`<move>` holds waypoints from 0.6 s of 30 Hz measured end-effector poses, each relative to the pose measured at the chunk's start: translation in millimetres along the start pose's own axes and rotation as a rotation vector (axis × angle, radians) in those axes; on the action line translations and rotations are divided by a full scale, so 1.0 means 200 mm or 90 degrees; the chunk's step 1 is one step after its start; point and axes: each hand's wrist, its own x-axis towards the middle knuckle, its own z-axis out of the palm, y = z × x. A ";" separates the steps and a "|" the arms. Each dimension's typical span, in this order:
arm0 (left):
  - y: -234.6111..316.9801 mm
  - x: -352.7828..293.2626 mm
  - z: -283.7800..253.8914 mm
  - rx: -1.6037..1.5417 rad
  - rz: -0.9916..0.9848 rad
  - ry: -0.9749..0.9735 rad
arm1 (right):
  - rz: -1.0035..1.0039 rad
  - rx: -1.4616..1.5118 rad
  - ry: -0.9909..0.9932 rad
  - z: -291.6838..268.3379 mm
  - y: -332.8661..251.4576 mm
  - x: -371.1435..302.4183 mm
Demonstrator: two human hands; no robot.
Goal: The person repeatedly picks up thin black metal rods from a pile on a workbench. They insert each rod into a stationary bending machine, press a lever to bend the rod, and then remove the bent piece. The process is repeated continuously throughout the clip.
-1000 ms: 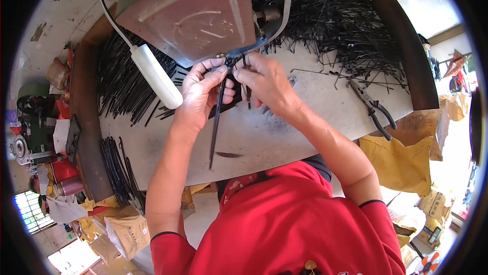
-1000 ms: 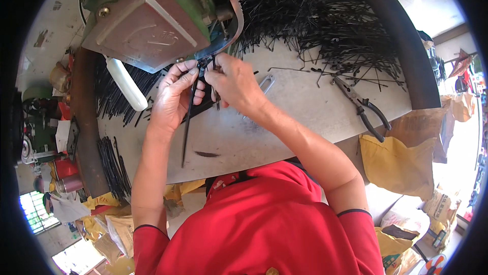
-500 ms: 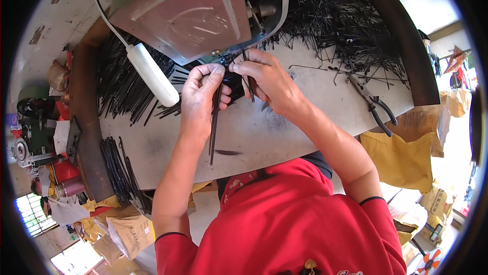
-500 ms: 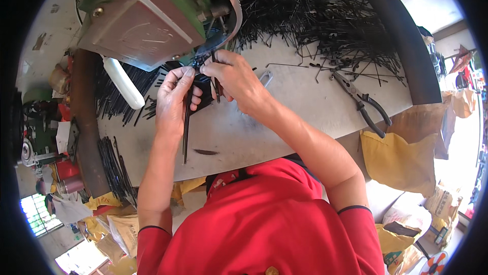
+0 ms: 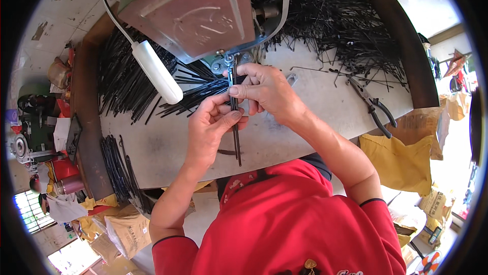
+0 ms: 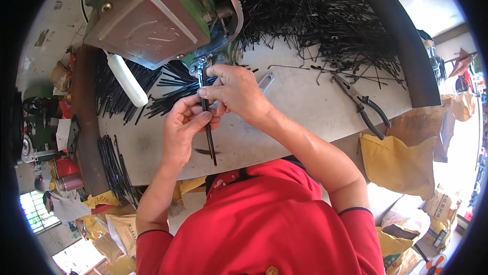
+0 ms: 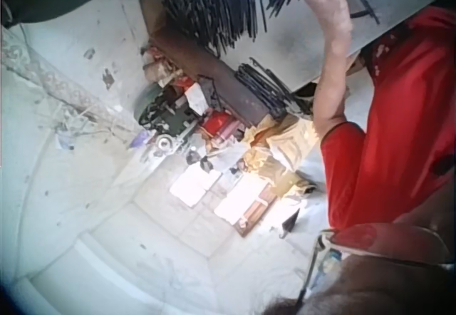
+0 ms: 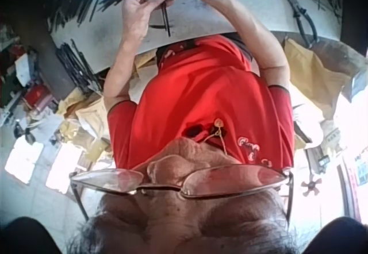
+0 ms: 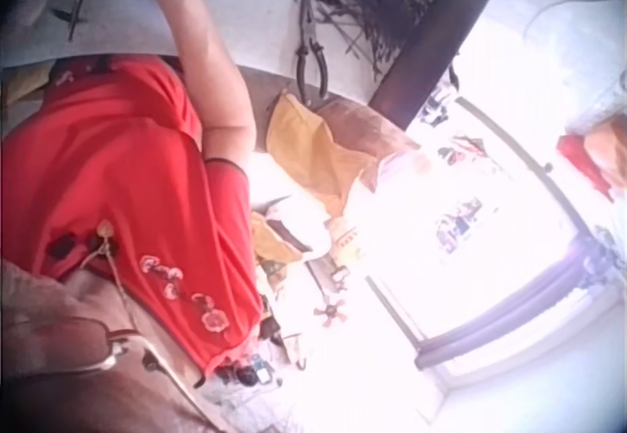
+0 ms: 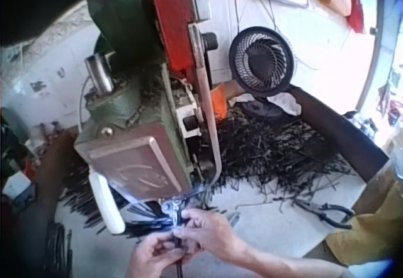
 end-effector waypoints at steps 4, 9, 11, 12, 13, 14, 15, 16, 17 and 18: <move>-0.02 -0.02 0.03 -0.002 0.023 0.003 | -0.003 0.030 0.046 0.02 -0.02 -0.04; -0.04 -0.02 0.02 0.278 0.167 0.045 | 0.076 0.062 -0.018 -0.05 -0.01 -0.04; -0.02 0.01 -0.04 0.307 0.156 0.036 | 0.104 0.140 -0.015 -0.08 -0.01 -0.03; 0.01 0.05 -0.10 0.379 0.174 0.056 | 0.107 0.204 0.010 -0.09 -0.01 -0.02; 0.04 0.09 -0.16 0.358 0.152 0.096 | 0.110 0.268 0.035 -0.11 -0.01 -0.01; 0.08 0.12 -0.21 0.337 0.130 0.139 | 0.080 0.277 0.057 -0.14 0.01 0.02; 0.11 0.15 -0.24 0.315 0.107 0.183 | 0.058 0.315 0.073 -0.14 0.02 0.04; 0.10 0.19 -0.25 0.225 0.130 0.184 | 0.037 0.353 0.089 -0.14 0.03 0.06; 0.08 0.22 -0.25 0.136 0.153 0.185 | 0.014 0.391 0.104 -0.14 0.04 0.07; 0.08 0.24 -0.25 0.047 0.176 0.184 | -0.003 0.423 0.080 -0.14 0.06 0.08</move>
